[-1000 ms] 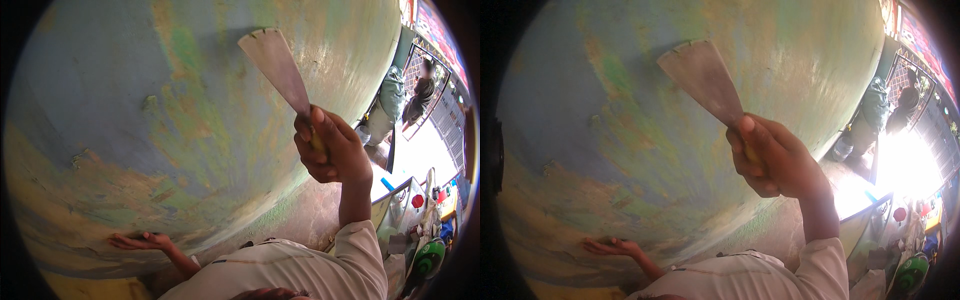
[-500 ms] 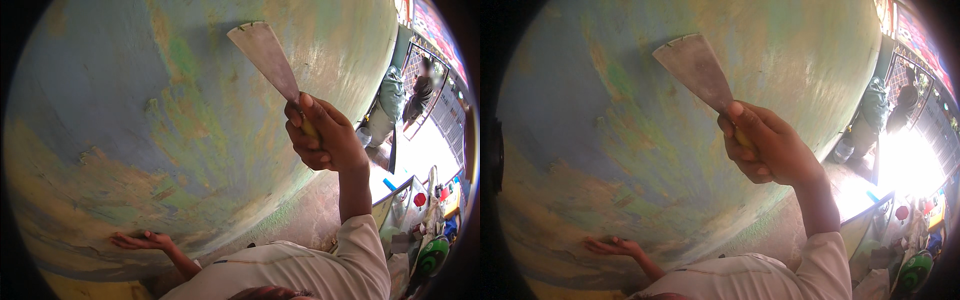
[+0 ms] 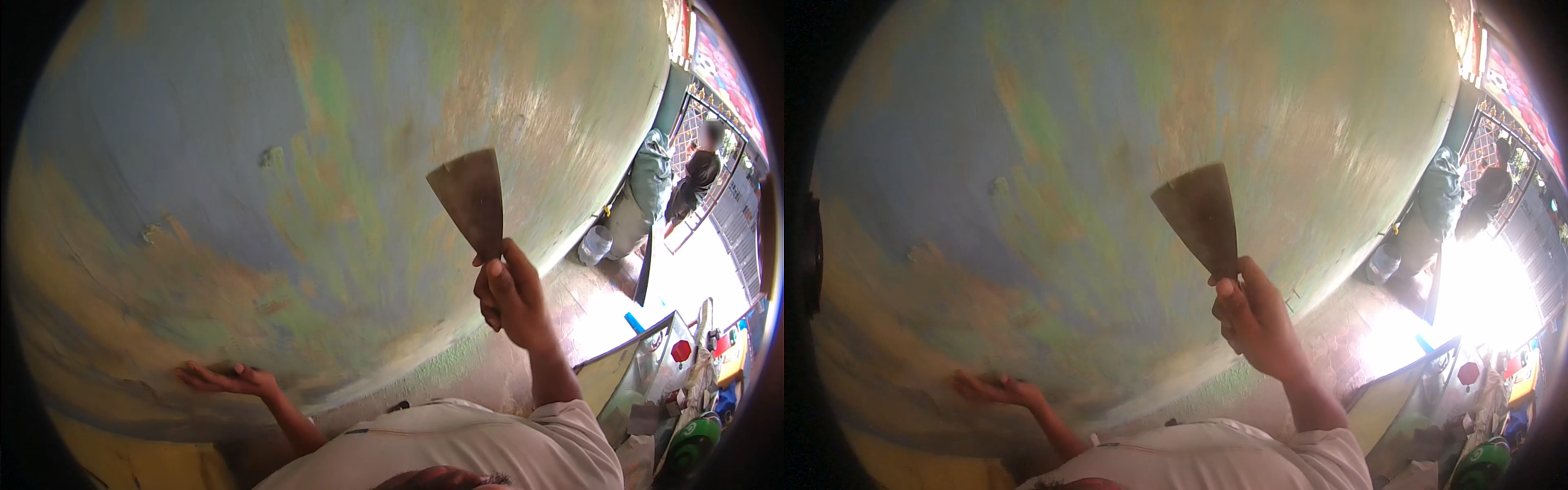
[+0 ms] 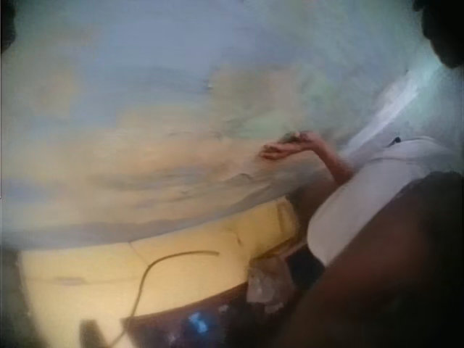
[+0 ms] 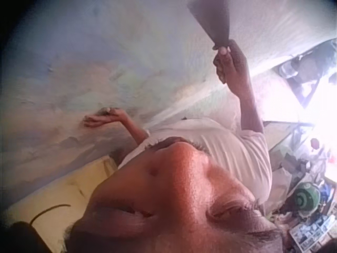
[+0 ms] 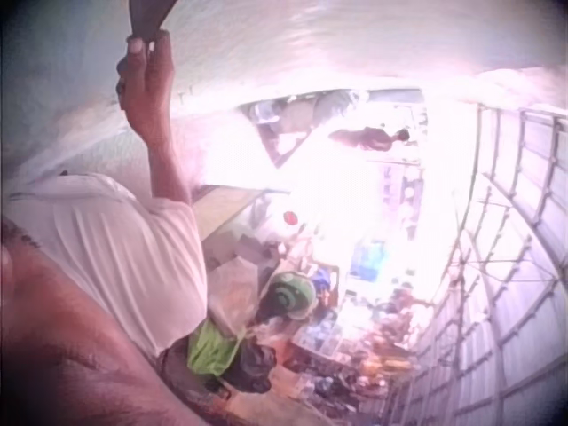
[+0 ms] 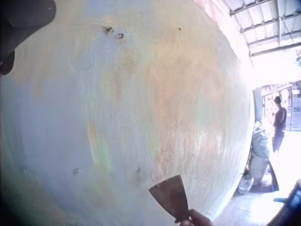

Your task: The person uses a scraper to remove loose paint from a wall. They repeatedly scrape different sections of the wall, occasionally pausing to wipe the tool or adjust their position.

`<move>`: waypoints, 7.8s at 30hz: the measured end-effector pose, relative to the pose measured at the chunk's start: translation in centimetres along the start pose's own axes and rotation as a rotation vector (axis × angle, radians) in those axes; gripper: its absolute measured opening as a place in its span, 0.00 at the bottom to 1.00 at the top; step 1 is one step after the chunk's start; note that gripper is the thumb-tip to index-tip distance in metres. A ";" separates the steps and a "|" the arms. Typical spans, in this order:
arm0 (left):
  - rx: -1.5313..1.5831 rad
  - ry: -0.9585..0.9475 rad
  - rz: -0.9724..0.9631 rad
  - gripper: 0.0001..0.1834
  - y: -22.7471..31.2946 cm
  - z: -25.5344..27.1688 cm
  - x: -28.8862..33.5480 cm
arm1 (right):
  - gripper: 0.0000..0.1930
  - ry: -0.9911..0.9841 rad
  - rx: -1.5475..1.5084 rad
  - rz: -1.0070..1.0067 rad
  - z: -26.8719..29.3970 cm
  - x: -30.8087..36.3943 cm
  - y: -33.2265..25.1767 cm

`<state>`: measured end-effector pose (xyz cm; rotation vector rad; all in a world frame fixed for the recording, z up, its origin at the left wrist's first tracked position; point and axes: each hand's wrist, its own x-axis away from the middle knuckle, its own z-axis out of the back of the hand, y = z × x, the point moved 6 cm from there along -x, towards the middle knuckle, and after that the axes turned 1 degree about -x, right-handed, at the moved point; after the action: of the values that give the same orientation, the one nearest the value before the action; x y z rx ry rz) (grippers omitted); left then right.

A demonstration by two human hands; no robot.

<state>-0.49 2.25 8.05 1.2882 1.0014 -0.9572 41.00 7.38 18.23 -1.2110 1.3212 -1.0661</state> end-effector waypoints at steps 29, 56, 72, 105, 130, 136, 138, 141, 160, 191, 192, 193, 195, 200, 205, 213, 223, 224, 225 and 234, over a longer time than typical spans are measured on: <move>-0.037 0.052 0.010 0.43 -0.4 -0.1 -0.3 | 0.21 -0.308 0.029 -0.122 -2.8 0.2 -0.7; -0.021 0.027 -0.034 0.42 -0.2 0.8 -0.8 | 0.22 -0.296 -0.006 -0.068 -3.5 -0.2 -4.0; 1.326 -1.299 0.382 0.22 19.8 -3.2 2.8 | 0.28 -0.308 -0.454 0.101 -1.6 -0.4 2.6; 1.674 -0.961 0.793 0.32 36.4 -9.6 -4.5 | 0.10 -0.686 -0.382 0.027 -0.1 -1.2 0.8; 1.725 -1.061 0.794 0.29 37.6 -9.6 -5.3 | 0.11 -0.584 -0.368 -0.017 0.3 -1.6 -0.5; 1.575 -1.106 1.032 0.31 36.6 -9.8 -3.9 | 0.09 -0.768 -0.383 0.032 -0.7 -0.5 -0.5; 1.707 -0.968 0.889 0.30 36.7 -9.4 -5.0 | 0.10 -0.586 -0.355 -0.040 -0.1 -1.1 0.0; 1.797 -0.925 0.799 0.30 37.0 -8.9 -5.3 | 0.11 -0.600 -0.433 -0.027 -0.2 -0.8 -0.5; 1.747 -1.147 0.841 0.26 37.3 -9.8 -5.7 | 0.10 -0.678 -0.466 0.013 -1.3 -0.7 -2.1; 1.802 -0.990 0.715 0.28 36.3 -10.3 -9.0 | 0.12 -0.655 -0.314 -0.019 -3.0 -1.6 -3.7; 1.798 -0.981 0.698 0.28 36.3 -10.3 -9.3 | 0.12 -0.671 -0.382 0.056 -3.0 -1.6 -4.4; 1.840 -0.950 0.643 0.28 36.5 -10.1 -9.8 | 0.12 -0.680 -0.429 0.088 -2.9 -1.5 -4.7; 1.802 -0.989 0.647 0.27 36.7 -10.0 -9.9 | 0.11 -0.605 -0.508 0.114 -2.4 -1.6 -4.9; 1.821 -0.955 0.765 0.27 36.8 -9.6 -10.3 | 0.11 -0.641 -0.398 0.108 -3.0 -1.5 -5.1; 1.808 -0.941 0.630 0.25 37.3 -9.5 -12.0 | 0.10 -0.644 -0.469 0.103 -3.1 -1.8 -6.5; 1.810 -0.960 0.670 0.23 37.3 -8.9 -11.7 | 0.12 -0.611 -0.462 0.146 -2.7 -1.3 -6.0; 1.834 -0.900 0.485 0.27 36.5 -9.8 -12.1 | 0.11 -0.670 -0.528 0.123 -2.9 -2.5 -5.8; 1.723 -1.013 0.505 0.28 36.3 -10.7 -11.7 | 0.11 -0.682 -0.435 0.107 -2.5 -2.9 -5.3; 1.698 -1.071 0.456 0.28 36.1 -11.1 -11.4 | 0.10 -0.656 -0.410 0.126 -2.1 -3.2 -4.7; 1.494 -1.484 0.584 0.37 24.0 -3.0 9.1 | 0.11 -0.158 0.068 0.271 9.5 -0.7 6.9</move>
<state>24.97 6.41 6.35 1.2367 -1.4288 -1.7168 49.74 9.05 10.50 -1.0110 1.2737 -0.7990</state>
